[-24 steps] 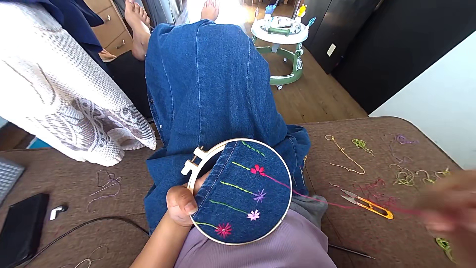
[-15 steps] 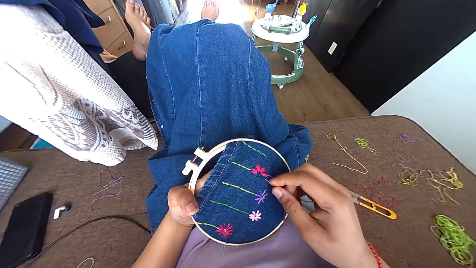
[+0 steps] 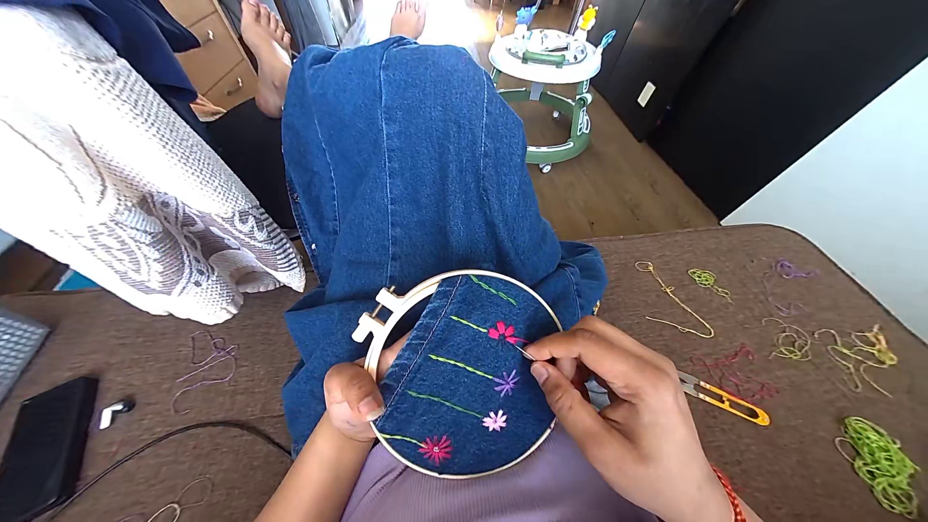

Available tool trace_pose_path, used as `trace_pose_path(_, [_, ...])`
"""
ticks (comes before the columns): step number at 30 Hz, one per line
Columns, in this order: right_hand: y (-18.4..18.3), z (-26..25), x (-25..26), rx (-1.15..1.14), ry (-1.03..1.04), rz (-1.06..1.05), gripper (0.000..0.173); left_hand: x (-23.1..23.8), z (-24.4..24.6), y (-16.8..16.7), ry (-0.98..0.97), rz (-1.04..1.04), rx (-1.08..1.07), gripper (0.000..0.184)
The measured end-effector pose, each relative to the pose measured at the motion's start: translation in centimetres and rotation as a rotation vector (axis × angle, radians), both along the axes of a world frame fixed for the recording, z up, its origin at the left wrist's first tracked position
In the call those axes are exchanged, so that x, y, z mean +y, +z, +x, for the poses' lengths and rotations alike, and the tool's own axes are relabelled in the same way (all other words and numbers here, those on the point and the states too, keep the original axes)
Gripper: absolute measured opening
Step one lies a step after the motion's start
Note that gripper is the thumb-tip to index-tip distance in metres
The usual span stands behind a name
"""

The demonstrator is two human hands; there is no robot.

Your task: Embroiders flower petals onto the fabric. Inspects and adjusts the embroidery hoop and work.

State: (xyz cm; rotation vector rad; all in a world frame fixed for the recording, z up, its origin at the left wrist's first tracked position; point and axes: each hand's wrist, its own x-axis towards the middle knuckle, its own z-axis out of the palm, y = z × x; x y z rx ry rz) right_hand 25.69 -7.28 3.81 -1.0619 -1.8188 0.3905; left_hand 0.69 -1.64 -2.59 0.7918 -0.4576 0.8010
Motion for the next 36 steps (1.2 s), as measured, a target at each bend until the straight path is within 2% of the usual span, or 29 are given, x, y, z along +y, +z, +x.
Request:
trace_pose_path(30, [0.5,-0.8,0.4,-0.003,-0.029,-0.048,0.013,-0.1,-0.5,0.6,-0.013,-0.011,0.030,0.041])
trace_pose_path(36, [0.3,-1.7,0.7,-0.016,-0.093,-0.009,0.014,-0.2,-0.7,0.2,0.058,-0.018,0.045,0.036])
